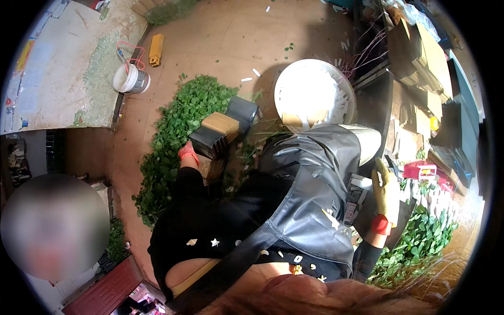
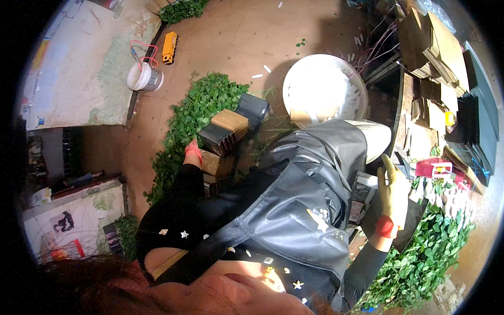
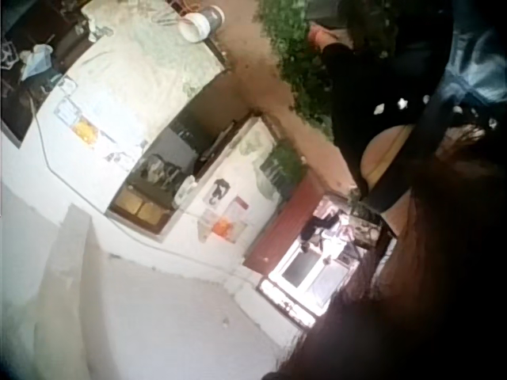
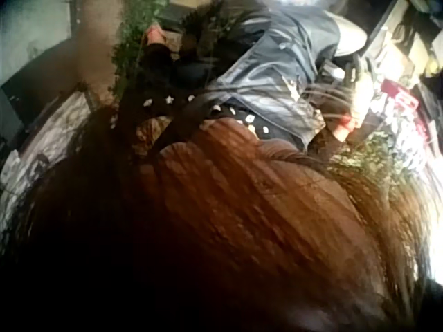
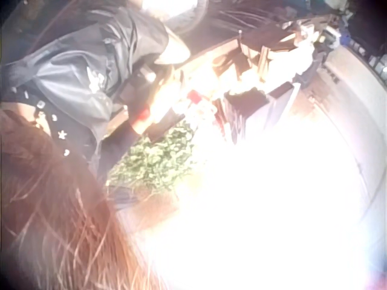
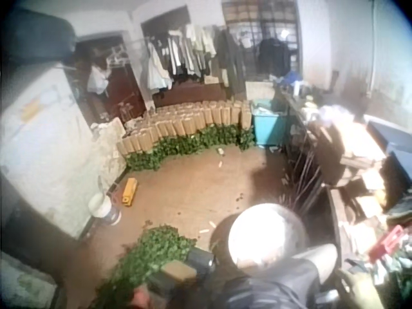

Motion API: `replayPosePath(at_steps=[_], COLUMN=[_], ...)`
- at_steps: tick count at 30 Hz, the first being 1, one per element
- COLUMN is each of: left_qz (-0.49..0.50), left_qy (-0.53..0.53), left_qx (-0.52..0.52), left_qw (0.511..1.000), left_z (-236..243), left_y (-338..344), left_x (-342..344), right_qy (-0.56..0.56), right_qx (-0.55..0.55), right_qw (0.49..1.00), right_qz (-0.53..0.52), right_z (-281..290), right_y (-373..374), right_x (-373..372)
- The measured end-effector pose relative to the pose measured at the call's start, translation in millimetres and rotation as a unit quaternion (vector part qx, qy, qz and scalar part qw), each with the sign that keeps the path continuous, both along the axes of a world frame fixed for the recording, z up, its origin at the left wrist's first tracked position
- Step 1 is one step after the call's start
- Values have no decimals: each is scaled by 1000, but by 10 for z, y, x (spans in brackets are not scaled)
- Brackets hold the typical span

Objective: The person arranges flowers into a black box, selecting stems from a pile and placing them into the foam inside the box.

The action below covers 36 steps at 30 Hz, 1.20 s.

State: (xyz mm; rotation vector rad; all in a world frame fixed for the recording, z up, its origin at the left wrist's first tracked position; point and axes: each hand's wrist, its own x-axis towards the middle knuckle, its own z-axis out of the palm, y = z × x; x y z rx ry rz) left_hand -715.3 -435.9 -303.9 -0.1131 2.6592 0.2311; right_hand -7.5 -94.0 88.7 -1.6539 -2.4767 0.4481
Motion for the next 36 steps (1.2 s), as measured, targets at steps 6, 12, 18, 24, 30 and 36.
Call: replayPosePath(at_steps=[6, 12, 18, 24, 30, 36], left_qz=[98, -172, -441, -748, -809, -850], left_qy=[22, 160, -268, -183, -252, -261], left_qx=[213, 285, 456, 595, 524, 452], left_qw=[972, 929, 725, 231, 85, 72], left_z=[332, 868, 1930, 3343, 3446, 3590], left_y=[1148, 2436, 4223, 4006, 3642, 3657], left_x=[514, 1031, 3766, 6001, 6682, 6695], right_qy=[165, 134, -41, 27, 64, 109], right_qx=[13, 123, 199, 173, -44, -108], right_qw=[977, 969, 902, 899, 880, 847], right_qz=[-134, -165, -381, -400, -469, -509], right_z=[587, 460, -220, -348, -286, 29], right_y=[-413, -767, -1130, -1080, -1215, -1397], right_x=[29, 313, 331, 304, 301, 246])
